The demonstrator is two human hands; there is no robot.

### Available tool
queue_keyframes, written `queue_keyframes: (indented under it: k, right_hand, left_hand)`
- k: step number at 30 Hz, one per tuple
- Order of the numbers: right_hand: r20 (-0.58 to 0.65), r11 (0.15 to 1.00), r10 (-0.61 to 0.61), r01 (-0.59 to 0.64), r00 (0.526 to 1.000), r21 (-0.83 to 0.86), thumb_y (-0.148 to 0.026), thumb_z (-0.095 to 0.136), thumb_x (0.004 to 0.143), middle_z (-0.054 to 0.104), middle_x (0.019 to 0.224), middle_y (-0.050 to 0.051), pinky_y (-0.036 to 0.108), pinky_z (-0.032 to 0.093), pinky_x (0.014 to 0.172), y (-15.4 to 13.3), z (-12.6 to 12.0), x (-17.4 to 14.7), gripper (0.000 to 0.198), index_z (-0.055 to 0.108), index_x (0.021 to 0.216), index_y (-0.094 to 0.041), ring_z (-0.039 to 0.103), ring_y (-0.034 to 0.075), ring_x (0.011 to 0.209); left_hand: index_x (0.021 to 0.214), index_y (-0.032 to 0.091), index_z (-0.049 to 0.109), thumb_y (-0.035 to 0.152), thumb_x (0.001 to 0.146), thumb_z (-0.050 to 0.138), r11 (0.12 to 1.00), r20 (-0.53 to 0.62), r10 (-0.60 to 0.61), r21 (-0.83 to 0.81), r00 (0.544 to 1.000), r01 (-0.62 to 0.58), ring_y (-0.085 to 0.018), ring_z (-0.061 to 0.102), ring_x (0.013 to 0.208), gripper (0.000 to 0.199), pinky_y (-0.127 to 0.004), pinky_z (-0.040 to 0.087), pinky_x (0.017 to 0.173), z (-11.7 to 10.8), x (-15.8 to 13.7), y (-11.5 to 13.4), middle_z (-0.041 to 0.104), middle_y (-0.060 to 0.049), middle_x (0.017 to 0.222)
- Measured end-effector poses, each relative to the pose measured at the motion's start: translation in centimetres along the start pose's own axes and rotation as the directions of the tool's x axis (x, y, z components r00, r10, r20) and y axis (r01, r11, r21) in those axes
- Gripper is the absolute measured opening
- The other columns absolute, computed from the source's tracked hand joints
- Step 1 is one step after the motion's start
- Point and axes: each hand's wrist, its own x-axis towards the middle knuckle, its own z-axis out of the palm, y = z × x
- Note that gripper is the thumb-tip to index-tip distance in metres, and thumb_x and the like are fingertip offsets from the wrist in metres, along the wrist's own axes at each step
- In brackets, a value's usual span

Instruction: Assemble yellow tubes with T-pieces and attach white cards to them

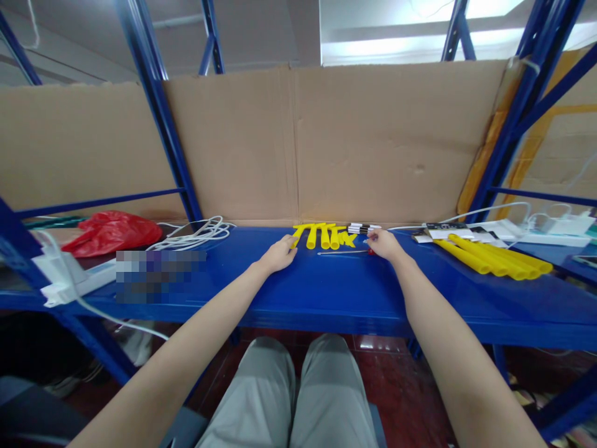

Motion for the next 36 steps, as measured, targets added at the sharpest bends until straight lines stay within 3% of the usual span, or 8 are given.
queue_keyframes:
  k: [9,14,18,25,30,33,36]
  right_hand:
    - [-0.008,0.999,-0.006,0.006,1.000,0.034,-0.013,0.058,0.075,0.074,0.087,0.007,0.026,0.052,0.075,0.0,-0.1,-0.2,0.013,0.069,0.081,-0.017,0.069,0.019,0.080]
    - [-0.008,1.000,-0.007,0.007,1.000,-0.001,-0.012,0.057,0.075,0.075,0.088,0.008,0.026,0.052,0.077,-0.3,-0.4,-0.3,0.015,0.070,0.080,-0.017,0.069,0.020,0.082]
    - [0.002,0.999,0.016,-0.016,1.000,-0.033,-0.013,0.056,0.078,0.074,0.093,0.011,0.026,0.051,0.079,-0.7,-0.6,-0.5,0.017,0.071,0.084,-0.015,0.070,0.021,0.087]
    - [0.001,0.997,0.022,-0.022,1.000,-0.075,-0.015,0.057,0.078,0.075,0.090,0.010,0.025,0.050,0.076,-0.9,-0.9,-0.6,0.016,0.072,0.084,-0.015,0.069,0.021,0.085]
    - [-0.035,0.997,-0.010,0.007,0.999,-0.078,-0.016,0.057,0.077,0.075,0.085,0.008,0.024,0.050,0.071,-0.4,-0.9,-0.3,0.016,0.072,0.080,-0.017,0.069,0.020,0.080]
    - [-0.049,0.997,-0.021,0.017,0.999,-0.080,-0.018,0.057,0.076,0.075,0.083,0.007,0.024,0.049,0.070,-0.2,-0.8,-0.3,0.016,0.072,0.078,-0.018,0.068,0.020,0.079]
    - [-0.040,0.997,-0.004,0.000,0.999,-0.078,-0.018,0.055,0.078,0.075,0.087,0.008,0.024,0.049,0.072,-0.2,-0.8,-0.4,0.017,0.073,0.079,-0.017,0.069,0.021,0.082]
  left_hand:
    - [0.124,0.015,0.063,0.017,0.091,0.041,0.991,-0.054,-0.116,0.057,0.992,0.119,-0.025,0.060,0.115,0.039,-0.034,0.043,0.102,-1.4,-0.5,0.7,0.062,-0.012,0.126]
    - [0.111,0.019,0.071,0.017,0.091,0.043,0.974,-0.113,-0.227,-0.050,0.967,0.223,-0.024,0.063,0.110,0.035,-0.031,0.045,0.097,-2.4,-0.9,0.5,0.070,-0.010,0.113]
    - [0.108,0.019,0.073,0.019,0.090,0.045,0.955,-0.173,-0.295,-0.015,0.940,0.297,-0.025,0.064,0.106,0.033,-0.031,0.046,0.093,-3.0,-1.1,0.3,0.072,-0.011,0.105]
    - [0.111,0.018,0.071,0.013,0.087,0.050,0.962,-0.288,-0.236,0.064,0.928,0.265,-0.024,0.060,0.111,0.032,-0.032,0.045,0.098,-2.3,-0.9,-0.4,0.068,-0.011,0.114]
    - [0.117,0.020,0.069,0.010,0.084,0.054,0.956,-0.180,-0.285,0.021,0.942,0.293,-0.021,0.059,0.114,0.037,-0.028,0.045,0.098,-1.7,-0.6,-1.1,0.064,-0.007,0.124]
    - [0.116,0.020,0.070,0.009,0.082,0.055,0.946,-0.083,-0.325,-0.016,0.942,0.325,-0.021,0.062,0.110,0.038,-0.026,0.046,0.096,-1.6,-0.6,-1.2,0.067,-0.007,0.120]
    - [0.106,0.020,0.074,0.010,0.081,0.056,0.931,-0.068,-0.364,-0.017,0.929,0.364,-0.021,0.065,0.104,0.032,-0.025,0.048,0.091,-1.9,-0.6,-1.1,0.069,-0.007,0.115]
